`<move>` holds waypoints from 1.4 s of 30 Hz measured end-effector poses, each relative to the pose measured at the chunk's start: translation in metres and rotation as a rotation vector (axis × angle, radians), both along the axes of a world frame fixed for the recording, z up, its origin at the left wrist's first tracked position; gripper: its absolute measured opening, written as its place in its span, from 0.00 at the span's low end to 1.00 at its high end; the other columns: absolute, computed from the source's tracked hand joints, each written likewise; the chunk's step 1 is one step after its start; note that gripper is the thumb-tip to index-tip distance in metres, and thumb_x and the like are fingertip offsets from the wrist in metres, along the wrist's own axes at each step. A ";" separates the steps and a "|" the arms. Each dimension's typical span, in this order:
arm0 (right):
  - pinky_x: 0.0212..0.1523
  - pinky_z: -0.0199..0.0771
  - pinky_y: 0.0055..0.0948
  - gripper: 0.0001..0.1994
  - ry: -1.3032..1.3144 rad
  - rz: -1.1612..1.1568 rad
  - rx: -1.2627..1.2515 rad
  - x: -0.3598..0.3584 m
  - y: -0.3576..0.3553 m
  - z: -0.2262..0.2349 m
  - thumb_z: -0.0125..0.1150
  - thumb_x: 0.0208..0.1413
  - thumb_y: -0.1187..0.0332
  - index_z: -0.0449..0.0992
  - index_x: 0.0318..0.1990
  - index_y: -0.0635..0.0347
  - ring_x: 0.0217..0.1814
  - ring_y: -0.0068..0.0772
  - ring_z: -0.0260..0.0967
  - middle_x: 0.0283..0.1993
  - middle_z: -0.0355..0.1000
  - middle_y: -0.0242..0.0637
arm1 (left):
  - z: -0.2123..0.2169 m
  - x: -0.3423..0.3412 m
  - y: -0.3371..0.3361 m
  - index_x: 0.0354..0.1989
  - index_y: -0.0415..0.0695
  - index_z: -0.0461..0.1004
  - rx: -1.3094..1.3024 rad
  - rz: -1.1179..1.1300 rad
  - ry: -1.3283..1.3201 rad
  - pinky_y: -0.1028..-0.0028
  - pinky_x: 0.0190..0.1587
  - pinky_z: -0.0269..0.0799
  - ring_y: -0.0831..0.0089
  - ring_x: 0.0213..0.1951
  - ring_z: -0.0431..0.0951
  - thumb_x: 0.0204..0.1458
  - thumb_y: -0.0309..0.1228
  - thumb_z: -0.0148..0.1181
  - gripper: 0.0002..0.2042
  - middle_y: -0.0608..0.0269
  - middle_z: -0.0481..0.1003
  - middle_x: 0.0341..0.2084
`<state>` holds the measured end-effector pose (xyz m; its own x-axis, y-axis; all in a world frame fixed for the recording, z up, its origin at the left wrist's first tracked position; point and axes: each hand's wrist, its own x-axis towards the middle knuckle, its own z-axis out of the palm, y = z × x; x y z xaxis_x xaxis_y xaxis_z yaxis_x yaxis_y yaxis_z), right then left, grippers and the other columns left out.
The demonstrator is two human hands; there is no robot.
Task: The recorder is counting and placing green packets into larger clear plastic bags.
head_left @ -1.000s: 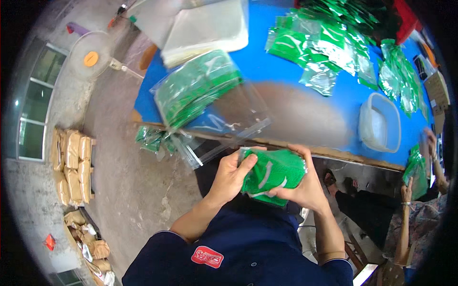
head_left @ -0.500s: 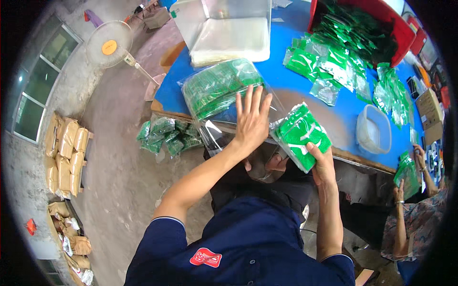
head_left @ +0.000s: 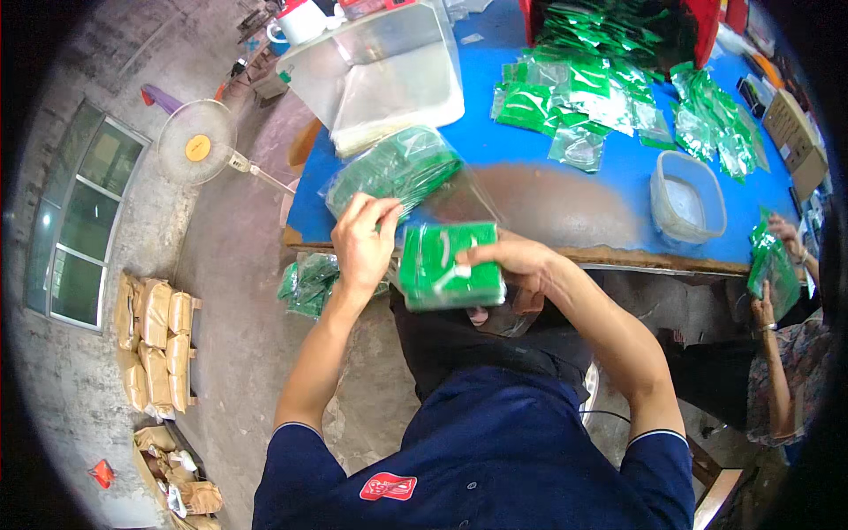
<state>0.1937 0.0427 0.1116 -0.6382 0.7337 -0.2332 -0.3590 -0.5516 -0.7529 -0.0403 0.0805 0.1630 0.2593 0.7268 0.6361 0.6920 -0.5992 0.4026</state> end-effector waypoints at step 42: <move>0.58 0.72 0.39 0.39 -0.750 -0.819 0.521 -0.020 0.068 -0.018 0.63 0.58 0.45 0.61 0.64 0.70 0.61 0.44 0.69 0.58 0.71 0.53 | -0.060 -0.057 0.104 0.73 0.38 0.51 -1.243 -0.655 -0.922 0.69 0.74 0.45 0.69 0.72 0.53 0.67 0.37 0.45 0.29 0.60 0.55 0.72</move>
<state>0.1735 0.1103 0.0938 0.2216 0.9703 0.0971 0.1587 0.0624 -0.9854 -0.0976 0.1846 0.1027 0.5943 0.7979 -0.1005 -0.2479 0.3006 0.9210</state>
